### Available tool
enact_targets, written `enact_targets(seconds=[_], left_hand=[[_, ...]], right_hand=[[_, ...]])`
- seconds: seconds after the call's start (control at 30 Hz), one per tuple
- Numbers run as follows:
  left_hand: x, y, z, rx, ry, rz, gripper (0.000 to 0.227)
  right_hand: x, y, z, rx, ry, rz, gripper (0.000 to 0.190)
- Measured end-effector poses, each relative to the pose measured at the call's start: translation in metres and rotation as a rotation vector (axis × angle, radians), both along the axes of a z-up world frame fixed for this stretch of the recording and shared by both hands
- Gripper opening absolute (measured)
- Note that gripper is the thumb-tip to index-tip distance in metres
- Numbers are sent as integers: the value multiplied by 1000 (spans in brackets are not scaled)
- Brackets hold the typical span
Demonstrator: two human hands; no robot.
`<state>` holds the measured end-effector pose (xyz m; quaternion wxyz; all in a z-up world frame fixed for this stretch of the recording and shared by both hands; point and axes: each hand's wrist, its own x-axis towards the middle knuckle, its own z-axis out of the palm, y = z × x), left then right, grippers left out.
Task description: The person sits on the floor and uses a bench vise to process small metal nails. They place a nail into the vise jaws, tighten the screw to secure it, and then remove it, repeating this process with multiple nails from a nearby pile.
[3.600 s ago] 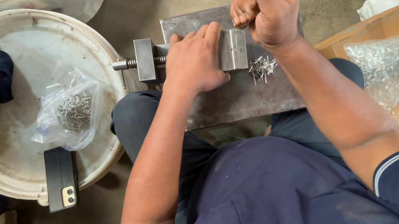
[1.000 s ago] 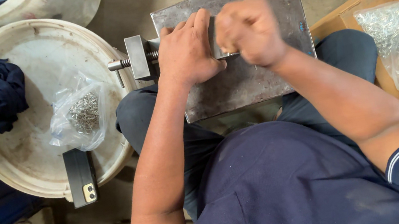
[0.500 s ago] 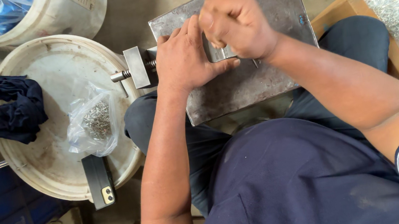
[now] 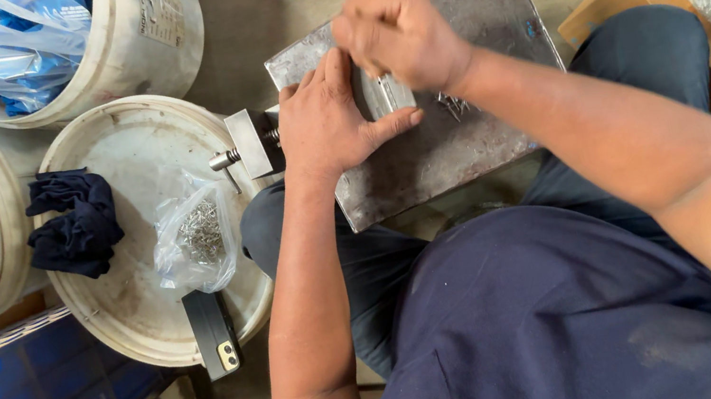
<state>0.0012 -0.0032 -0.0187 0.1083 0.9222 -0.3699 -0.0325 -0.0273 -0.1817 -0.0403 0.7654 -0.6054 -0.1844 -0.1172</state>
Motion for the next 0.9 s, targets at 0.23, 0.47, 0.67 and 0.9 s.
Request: enact_targets(seconds=[0.23, 0.47, 0.67, 0.9], left_hand=[[0, -2, 4, -82, -29, -40, 95], [-2, -4, 7, 20, 60, 32, 96], [-1, -3, 5, -6, 28, 17, 99], [-1, 3, -2, -78, 13, -14, 90]], right_hand=[[-1, 2, 0, 27, 37, 31, 46], [13, 1, -3, 80, 26, 18, 47], [25, -2, -10, 36, 28, -17, 39], [1, -37, -42, 346, 151, -330, 48]])
